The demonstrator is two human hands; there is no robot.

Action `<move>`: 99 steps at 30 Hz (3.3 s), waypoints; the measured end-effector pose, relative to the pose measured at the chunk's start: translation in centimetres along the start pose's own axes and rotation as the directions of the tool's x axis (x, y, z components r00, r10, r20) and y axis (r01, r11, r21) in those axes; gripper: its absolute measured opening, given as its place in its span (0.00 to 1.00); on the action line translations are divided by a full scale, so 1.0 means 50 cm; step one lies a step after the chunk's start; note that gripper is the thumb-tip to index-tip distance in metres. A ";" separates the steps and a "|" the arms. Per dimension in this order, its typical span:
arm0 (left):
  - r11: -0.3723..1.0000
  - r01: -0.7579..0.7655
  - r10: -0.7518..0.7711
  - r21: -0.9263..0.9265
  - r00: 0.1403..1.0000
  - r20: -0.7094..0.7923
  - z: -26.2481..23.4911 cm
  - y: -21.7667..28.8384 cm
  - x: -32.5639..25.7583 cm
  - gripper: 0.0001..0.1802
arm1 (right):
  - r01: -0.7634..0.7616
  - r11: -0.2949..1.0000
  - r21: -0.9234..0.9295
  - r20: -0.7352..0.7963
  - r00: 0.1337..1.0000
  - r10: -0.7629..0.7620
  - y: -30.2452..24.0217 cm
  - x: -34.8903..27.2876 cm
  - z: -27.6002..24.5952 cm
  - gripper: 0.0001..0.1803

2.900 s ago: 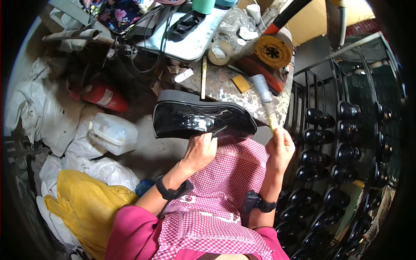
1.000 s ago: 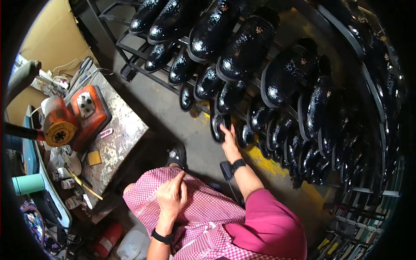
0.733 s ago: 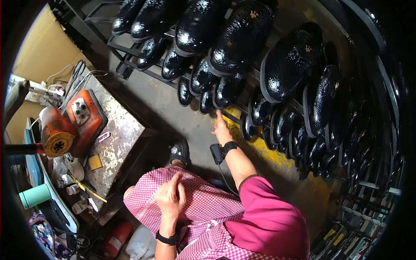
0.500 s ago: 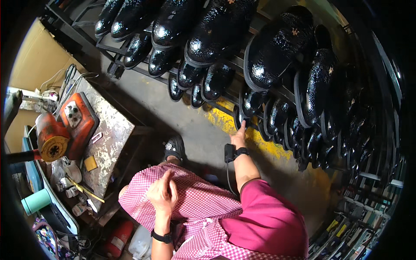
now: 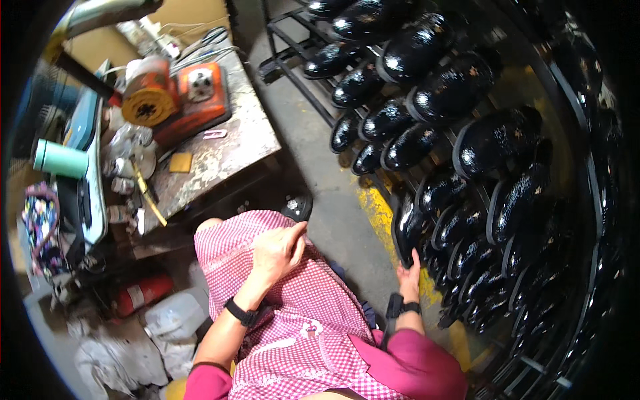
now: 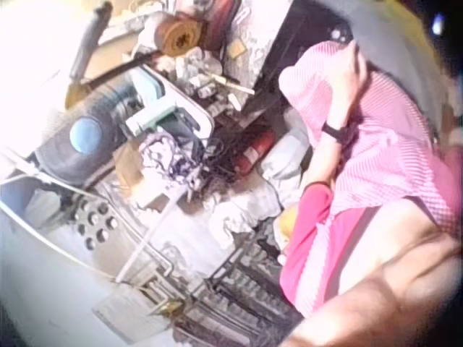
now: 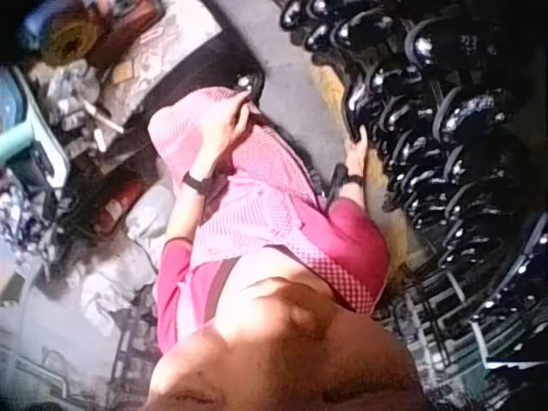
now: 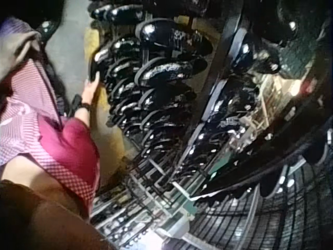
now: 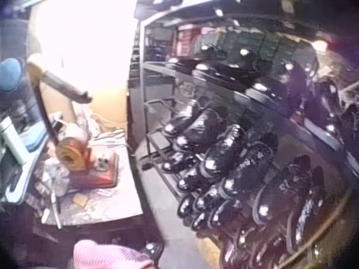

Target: Cleaning and polishing black patent leather shoes in a workshop.

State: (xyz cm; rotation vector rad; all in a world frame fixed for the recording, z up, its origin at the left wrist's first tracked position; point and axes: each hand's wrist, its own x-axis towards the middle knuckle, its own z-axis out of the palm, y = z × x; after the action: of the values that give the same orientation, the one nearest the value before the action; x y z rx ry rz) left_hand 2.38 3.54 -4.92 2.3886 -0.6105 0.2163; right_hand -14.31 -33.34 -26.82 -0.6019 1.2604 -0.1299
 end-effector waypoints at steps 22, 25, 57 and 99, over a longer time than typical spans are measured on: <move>0.892 0.103 -0.226 -0.441 0.945 -0.237 -0.133 -0.168 -0.081 0.11 | 0.516 0.849 -0.110 0.906 0.403 -0.128 -0.075 -0.409 0.628 0.26; 0.908 0.123 -0.260 -0.402 0.915 -0.308 -0.122 -0.160 -0.082 0.10 | 0.517 0.850 -0.104 0.926 0.361 -0.106 -0.068 -0.421 0.715 0.25; 0.932 0.049 -0.165 -0.360 0.940 -0.299 -0.134 -0.185 -0.083 0.07 | 0.497 0.864 -0.079 0.950 0.300 -0.085 0.015 -0.448 1.273 0.07; 0.894 0.067 -0.229 -0.443 0.918 -0.324 -0.120 -0.184 -0.090 0.07 | 0.998 -0.034 0.062 0.799 -0.070 -0.597 0.073 -0.525 0.864 0.29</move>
State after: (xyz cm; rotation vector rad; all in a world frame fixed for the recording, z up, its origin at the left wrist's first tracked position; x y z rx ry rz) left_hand 2.84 15.27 -6.79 1.8922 -0.2557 0.4096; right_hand 16.14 -4.16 1.27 -1.9006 -0.1451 -0.6377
